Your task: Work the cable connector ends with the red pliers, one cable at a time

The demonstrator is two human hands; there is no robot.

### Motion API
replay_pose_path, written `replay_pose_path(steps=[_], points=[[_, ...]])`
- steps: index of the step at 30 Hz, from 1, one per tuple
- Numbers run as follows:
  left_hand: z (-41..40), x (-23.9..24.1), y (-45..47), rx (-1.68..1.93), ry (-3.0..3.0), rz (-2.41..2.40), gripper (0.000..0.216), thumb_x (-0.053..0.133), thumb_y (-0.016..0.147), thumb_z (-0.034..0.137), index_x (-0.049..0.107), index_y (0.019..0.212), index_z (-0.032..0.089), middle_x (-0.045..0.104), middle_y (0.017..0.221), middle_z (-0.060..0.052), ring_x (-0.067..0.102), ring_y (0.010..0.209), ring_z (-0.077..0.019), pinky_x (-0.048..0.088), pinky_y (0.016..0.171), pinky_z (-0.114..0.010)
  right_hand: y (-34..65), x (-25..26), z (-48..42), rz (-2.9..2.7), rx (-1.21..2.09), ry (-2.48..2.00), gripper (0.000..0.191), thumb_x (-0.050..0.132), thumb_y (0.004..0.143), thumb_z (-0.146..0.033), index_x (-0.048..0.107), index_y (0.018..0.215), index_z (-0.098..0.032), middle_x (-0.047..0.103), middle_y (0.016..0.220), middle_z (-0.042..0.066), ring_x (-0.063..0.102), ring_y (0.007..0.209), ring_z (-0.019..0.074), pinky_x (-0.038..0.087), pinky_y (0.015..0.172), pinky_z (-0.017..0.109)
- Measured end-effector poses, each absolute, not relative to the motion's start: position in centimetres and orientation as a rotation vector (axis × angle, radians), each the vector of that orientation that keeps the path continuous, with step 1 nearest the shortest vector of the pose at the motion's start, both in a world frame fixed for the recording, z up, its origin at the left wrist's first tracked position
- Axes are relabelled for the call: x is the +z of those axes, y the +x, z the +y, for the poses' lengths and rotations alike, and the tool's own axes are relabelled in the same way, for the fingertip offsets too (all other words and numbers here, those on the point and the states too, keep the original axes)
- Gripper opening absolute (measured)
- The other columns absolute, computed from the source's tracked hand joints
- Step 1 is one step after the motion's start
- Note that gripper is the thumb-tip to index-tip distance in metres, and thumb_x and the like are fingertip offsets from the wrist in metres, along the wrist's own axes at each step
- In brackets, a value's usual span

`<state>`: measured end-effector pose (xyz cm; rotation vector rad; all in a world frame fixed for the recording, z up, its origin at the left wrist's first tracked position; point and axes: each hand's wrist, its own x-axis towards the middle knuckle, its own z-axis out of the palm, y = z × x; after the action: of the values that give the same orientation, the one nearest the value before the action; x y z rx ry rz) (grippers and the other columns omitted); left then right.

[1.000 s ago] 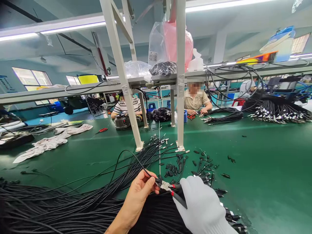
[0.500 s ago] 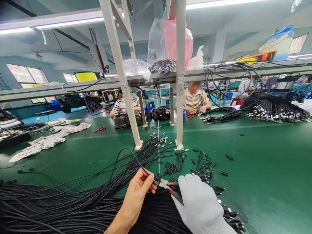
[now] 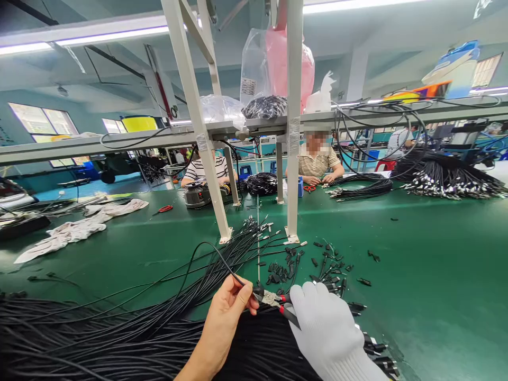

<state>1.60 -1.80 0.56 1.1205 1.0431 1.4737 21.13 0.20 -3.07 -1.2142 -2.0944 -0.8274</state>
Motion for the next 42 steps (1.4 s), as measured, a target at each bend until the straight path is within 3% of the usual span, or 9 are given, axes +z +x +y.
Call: replay_pose_path(steps=[5,14,19,22,26,34,38,42], points=[[-2.0,1.2,1.4,1.373,1.135,0.975,0.031,0.078,0.075,0.034,0.067,0.097,0.015,0.068,0.074,-0.002,0.064,0.070,-0.0154,0.053,0.070,-0.028,22.3,-3.1,0.5,-2.178,-0.821,-1.203,0.007,0.056,0.086,-0.029,0.056,0.083,-0.023,0.059,0.073,0.001,0.053,0.061,0.0180,0.028,0.056,0.030],[-1.5,0.0,1.6,1.446,1.131,1.055,0.019,0.079,0.070,0.027,0.072,0.083,0.015,0.073,0.066,-0.004,0.067,0.062,-0.0182,0.056,0.065,-0.029,22.6,-3.6,0.9,-2.238,-0.800,-1.196,0.010,0.061,0.083,-0.032,0.058,0.088,-0.023,0.063,0.074,0.000,0.058,0.059,0.0172,0.033,0.054,0.029],[-1.4,-2.4,1.4,1.591,1.316,1.297,0.015,0.072,0.079,0.029,0.077,0.089,0.019,0.077,0.075,-0.006,0.072,0.067,-0.0230,0.059,0.069,-0.033,21.3,-3.9,0.7,-2.117,-0.817,-1.173,0.033,0.059,0.084,-0.036,0.056,0.112,-0.018,0.069,0.087,0.005,0.065,0.074,0.0212,0.047,0.062,0.030],[-1.7,-3.1,1.4,1.700,1.502,1.439,0.016,0.066,0.085,0.024,0.079,0.094,0.024,0.079,0.088,-0.007,0.073,0.074,-0.0245,0.060,0.075,-0.036,20.5,-3.9,-0.1,-2.056,-0.838,-1.197,0.036,0.055,0.086,-0.038,0.055,0.117,-0.018,0.072,0.093,0.008,0.067,0.081,0.0244,0.051,0.067,0.034],[-1.9,-3.1,1.4,1.800,1.761,1.456,0.023,0.065,0.085,0.016,0.079,0.099,0.026,0.080,0.096,-0.007,0.075,0.090,-0.0266,0.059,0.088,-0.037,20.2,-3.6,-0.9,-2.054,-0.838,-1.220,0.033,0.052,0.087,-0.037,0.057,0.114,-0.019,0.072,0.088,0.008,0.066,0.078,0.0249,0.051,0.065,0.035],[-1.4,-4.8,0.9,1.793,1.992,1.425,0.036,0.061,0.087,0.008,0.075,0.113,0.028,0.077,0.109,-0.008,0.073,0.103,-0.0292,0.057,0.095,-0.040,19.9,-3.8,-0.5,-2.072,-0.925,-1.228,0.024,0.054,0.085,-0.040,0.058,0.099,-0.021,0.062,0.072,0.004,0.059,0.062,0.0215,0.042,0.055,0.032],[-1.2,-5.5,0.9,1.781,2.150,1.490,0.042,0.054,0.089,0.004,0.072,0.120,0.026,0.077,0.112,-0.008,0.072,0.104,-0.0288,0.058,0.094,-0.040,19.8,-4.1,-0.5,-2.125,-0.905,-1.256,0.017,0.060,0.081,-0.038,0.051,0.081,-0.025,0.055,0.064,0.000,0.054,0.054,0.0196,0.033,0.052,0.031],[-1.0,-5.6,0.9,1.812,2.171,1.496,0.040,0.053,0.089,0.004,0.073,0.118,0.023,0.077,0.111,-0.010,0.073,0.103,-0.0282,0.058,0.094,-0.040,19.7,-4.1,-0.5,-2.172,-0.860,-1.304,0.016,0.062,0.081,-0.034,0.049,0.079,-0.025,0.056,0.063,-0.001,0.055,0.051,0.0187,0.027,0.052,0.030]])
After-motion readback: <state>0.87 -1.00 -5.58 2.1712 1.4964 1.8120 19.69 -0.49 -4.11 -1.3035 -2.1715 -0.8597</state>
